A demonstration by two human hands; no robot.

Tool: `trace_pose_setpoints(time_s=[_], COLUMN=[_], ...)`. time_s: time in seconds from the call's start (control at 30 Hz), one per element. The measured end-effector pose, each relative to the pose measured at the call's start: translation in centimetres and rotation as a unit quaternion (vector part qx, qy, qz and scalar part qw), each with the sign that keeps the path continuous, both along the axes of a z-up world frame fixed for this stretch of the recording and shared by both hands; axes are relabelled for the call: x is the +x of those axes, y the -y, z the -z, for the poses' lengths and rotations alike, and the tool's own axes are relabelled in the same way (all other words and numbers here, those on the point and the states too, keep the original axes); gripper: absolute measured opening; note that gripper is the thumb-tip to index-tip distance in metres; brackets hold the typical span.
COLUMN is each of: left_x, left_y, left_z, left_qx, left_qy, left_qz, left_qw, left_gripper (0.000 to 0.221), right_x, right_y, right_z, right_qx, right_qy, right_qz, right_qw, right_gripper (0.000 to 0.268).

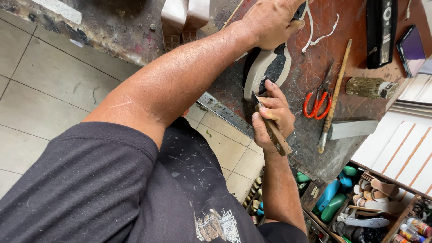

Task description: Trimming the excess material from the edge of a shoe sole using a hand knife

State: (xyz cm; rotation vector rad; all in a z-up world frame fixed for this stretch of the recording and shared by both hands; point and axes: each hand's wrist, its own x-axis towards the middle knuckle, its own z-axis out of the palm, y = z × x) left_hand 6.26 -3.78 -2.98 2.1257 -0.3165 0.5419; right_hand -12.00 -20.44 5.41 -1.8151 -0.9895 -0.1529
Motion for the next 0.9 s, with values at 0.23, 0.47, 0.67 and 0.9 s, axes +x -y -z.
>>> trace_pose_setpoints(time_s=[0.23, 0.47, 0.67, 0.9], left_x=[-3.1, -20.5, -24.0, -22.7], left_y=[-1.7, -2.3, 1.1, 1.0], left_z=[-3.2, -6.6, -5.9, -9.4], left_qx=[-0.001, 0.017, -0.022, -0.344], left_qy=[-0.005, -0.044, -0.096, -0.086], left_qz=[0.004, -0.06, -0.038, 0.058], left_qw=[1.0, 0.997, 0.994, 0.933], left_gripper=[0.044, 0.047, 0.083, 0.094], right_x=[-0.7, -0.7, 0.1, 1.4], right_y=[-0.5, 0.4, 1.2, 0.7], right_z=[-0.9, -0.3, 0.0, -4.7], right_qx=[0.011, 0.066, 0.139, 0.22], right_qy=[0.028, -0.021, -0.084, -0.187], right_qz=[0.013, 0.049, 0.036, 0.077], right_qw=[0.999, 0.996, 0.986, 0.954], right_gripper=[0.012, 0.01, 0.014, 0.018])
